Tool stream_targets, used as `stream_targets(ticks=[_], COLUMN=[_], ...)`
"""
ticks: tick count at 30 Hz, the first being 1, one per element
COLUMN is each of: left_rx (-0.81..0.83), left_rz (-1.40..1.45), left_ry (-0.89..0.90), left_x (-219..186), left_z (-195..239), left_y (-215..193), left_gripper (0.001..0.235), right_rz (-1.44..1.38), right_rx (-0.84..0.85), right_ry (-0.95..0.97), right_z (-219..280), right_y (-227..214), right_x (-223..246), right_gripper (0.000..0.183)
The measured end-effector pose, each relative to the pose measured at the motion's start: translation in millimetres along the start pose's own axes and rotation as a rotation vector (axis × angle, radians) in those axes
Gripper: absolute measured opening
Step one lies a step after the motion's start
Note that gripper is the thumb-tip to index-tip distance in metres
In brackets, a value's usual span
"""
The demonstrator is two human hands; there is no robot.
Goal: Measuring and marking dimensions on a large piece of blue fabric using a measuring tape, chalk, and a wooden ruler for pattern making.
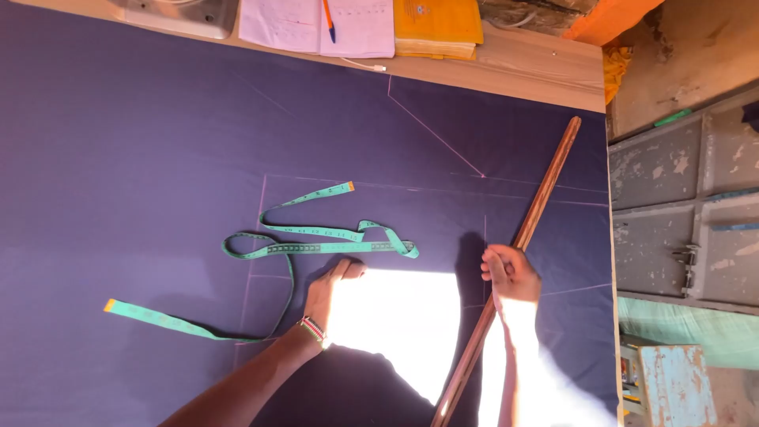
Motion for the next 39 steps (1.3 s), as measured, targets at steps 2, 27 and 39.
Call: stream_targets(ticks=[2,27,39], left_rx=[0.006,-0.045,-0.022], left_rz=[-0.024,-0.122,-0.141], left_ry=[-0.003,0.112,0.127], left_x=[-2,27,16], left_z=[1,10,4], left_y=[-1,43,26], left_gripper=[0.034,0.022,0.056], right_rz=[0.026,0.34,0.346], right_rx=[0.058,0.577,0.631], right_ry=[-0.067,-0.33,-0.448], right_z=[-29,-145,-143], right_y=[9,63,66], right_x=[-1,-12,-12], right_gripper=[0.014,0.012,0.013])
Point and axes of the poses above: each hand's wrist, its own z-axis away from the middle knuckle, its own y-axis out of the palm, x = y × z, the point moved 2 cm from there along -z, towards the middle knuckle, and after that the axes turned 9 degrees about -y, right-handed, at the moved point
